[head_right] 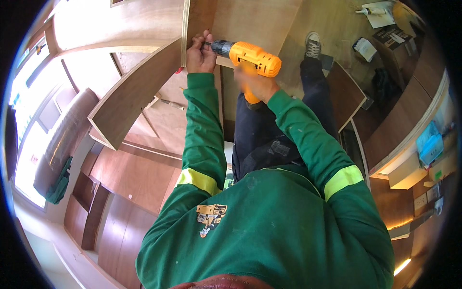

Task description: The person uses a drill to drive screws into wood panels, then handles and moves wooden strips and plywood boards.

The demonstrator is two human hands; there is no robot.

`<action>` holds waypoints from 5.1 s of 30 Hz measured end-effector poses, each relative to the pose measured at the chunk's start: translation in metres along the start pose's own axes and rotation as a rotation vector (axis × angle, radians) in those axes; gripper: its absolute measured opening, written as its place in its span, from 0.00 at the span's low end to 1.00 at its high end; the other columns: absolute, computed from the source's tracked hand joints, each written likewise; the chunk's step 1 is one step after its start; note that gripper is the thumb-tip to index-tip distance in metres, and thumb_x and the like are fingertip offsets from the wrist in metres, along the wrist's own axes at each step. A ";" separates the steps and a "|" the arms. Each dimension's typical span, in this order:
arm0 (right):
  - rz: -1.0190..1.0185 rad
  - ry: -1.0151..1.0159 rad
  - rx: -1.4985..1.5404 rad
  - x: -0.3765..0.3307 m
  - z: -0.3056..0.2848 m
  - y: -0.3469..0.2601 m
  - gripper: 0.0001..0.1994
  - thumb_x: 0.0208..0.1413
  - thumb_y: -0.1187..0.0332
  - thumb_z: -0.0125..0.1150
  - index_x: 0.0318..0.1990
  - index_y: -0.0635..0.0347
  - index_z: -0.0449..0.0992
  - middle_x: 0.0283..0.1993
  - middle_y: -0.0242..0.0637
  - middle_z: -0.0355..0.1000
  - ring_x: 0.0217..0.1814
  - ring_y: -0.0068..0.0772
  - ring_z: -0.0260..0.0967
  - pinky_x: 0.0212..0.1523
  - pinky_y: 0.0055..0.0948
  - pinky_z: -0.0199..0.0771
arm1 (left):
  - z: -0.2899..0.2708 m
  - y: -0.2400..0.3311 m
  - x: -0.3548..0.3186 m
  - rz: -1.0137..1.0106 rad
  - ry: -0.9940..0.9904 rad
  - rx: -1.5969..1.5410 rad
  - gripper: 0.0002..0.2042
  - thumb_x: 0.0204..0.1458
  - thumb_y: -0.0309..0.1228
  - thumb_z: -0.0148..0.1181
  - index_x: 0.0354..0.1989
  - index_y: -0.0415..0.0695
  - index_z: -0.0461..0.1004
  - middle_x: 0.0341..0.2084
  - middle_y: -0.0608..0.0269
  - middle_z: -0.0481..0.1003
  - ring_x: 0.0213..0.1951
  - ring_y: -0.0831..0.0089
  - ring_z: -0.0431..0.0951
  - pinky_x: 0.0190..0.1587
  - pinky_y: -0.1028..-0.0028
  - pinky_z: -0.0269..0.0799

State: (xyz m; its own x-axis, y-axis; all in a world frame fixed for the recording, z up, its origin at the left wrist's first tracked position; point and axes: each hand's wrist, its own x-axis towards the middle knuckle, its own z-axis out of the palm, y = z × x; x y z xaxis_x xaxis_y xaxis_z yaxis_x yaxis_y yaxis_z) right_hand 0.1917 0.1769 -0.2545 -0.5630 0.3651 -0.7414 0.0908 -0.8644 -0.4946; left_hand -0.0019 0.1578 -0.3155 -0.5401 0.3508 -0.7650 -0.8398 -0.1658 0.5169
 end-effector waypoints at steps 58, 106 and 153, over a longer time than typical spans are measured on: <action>0.062 -0.007 -0.106 0.009 0.003 -0.007 0.06 0.59 0.66 0.61 0.36 0.57 0.74 0.22 0.27 0.69 0.24 0.19 0.68 0.27 0.22 0.69 | 0.132 0.248 -0.222 0.290 -0.434 1.846 0.33 0.55 0.46 0.66 0.60 0.32 0.66 0.58 0.52 0.69 0.57 0.67 0.70 0.59 0.68 0.64; -0.522 -0.349 -0.925 0.073 -0.054 -0.025 0.15 0.50 0.71 0.68 0.47 0.58 0.78 0.44 0.42 0.77 0.45 0.49 0.74 0.48 0.41 0.74 | 0.140 0.253 -0.237 0.068 -0.410 1.841 0.36 0.56 0.31 0.58 0.71 0.46 0.46 0.43 0.58 0.68 0.55 0.47 0.74 0.68 0.35 0.50; -0.348 -0.485 -1.695 -0.048 0.072 -0.013 0.24 0.48 0.62 0.67 0.51 0.58 0.67 0.48 0.44 0.70 0.52 0.53 0.70 0.47 0.48 0.70 | -0.141 0.080 -0.223 -0.116 0.051 0.487 0.39 0.58 0.49 0.61 0.71 0.42 0.51 0.63 0.46 0.61 0.59 0.58 0.69 0.57 0.55 0.68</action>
State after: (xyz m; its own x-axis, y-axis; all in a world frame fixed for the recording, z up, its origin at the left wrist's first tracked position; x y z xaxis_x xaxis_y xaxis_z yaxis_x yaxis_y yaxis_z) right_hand 0.1579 0.1458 -0.1796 -0.8754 0.0410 -0.4817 0.4087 0.5952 -0.6919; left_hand 0.0436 -0.0634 -0.1580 -0.4566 0.2939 -0.8397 -0.7782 0.3254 0.5371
